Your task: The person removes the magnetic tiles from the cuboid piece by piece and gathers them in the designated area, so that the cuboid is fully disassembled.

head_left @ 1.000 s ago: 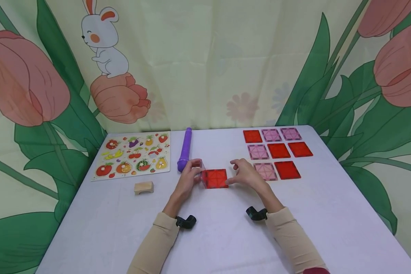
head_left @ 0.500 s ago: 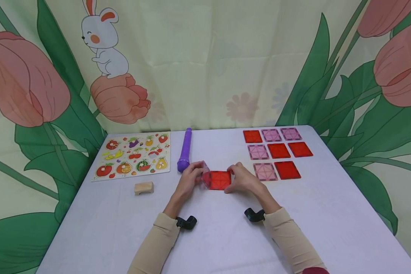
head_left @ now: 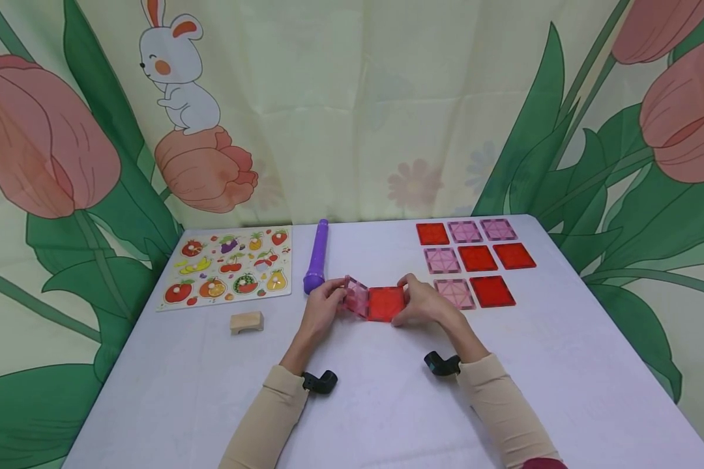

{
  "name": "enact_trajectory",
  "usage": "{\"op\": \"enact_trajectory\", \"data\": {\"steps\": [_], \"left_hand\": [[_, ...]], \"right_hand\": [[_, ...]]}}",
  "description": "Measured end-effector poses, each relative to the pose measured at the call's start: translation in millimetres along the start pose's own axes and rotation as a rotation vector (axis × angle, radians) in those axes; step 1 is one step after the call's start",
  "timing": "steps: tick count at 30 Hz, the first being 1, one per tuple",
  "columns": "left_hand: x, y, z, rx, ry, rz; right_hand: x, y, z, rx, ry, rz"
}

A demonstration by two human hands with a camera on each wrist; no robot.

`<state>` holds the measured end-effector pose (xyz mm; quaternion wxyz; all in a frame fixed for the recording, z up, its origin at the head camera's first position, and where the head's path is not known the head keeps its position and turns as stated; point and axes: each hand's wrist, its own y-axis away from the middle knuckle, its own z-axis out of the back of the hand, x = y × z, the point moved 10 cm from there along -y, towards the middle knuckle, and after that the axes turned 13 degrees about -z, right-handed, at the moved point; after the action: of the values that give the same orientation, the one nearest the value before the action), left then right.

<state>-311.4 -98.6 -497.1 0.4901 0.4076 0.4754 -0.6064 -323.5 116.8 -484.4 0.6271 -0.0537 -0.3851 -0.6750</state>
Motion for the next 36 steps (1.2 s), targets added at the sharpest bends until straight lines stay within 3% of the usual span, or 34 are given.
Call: {"op": "enact_trajectory", "data": {"steps": [6, 10, 13, 18, 27, 36], "left_hand": [[0.4, 0.8, -0.4, -0.007, -0.025, 0.01], [5.2, 2.1, -5.3, 0.012, 0.029, 0.044], [9.9, 4.1, -10.0, 0.034, 0.074, 0.082], [15.5, 6.7, -13.2, 0.048, 0.072, 0.123], [20.6, 6.9, -16.4, 0.048, 0.091, 0.142], [18.6, 5.6, -14.8, 0.041, 0.012, 0.115]], "right_hand": [[-2, -0.3, 5, 0.049, -0.069, 0.014], [-4, 0.9, 8, 0.07, -0.115, 0.01], [-5, 1.0, 9, 0.061, -0.117, 0.011], [-5, 0.1, 11, 0.032, -0.099, 0.006], [-7, -1.0, 14, 0.015, -0.089, -0.008], [-2, 2.3, 17, 0.025, -0.1, 0.005]]}}
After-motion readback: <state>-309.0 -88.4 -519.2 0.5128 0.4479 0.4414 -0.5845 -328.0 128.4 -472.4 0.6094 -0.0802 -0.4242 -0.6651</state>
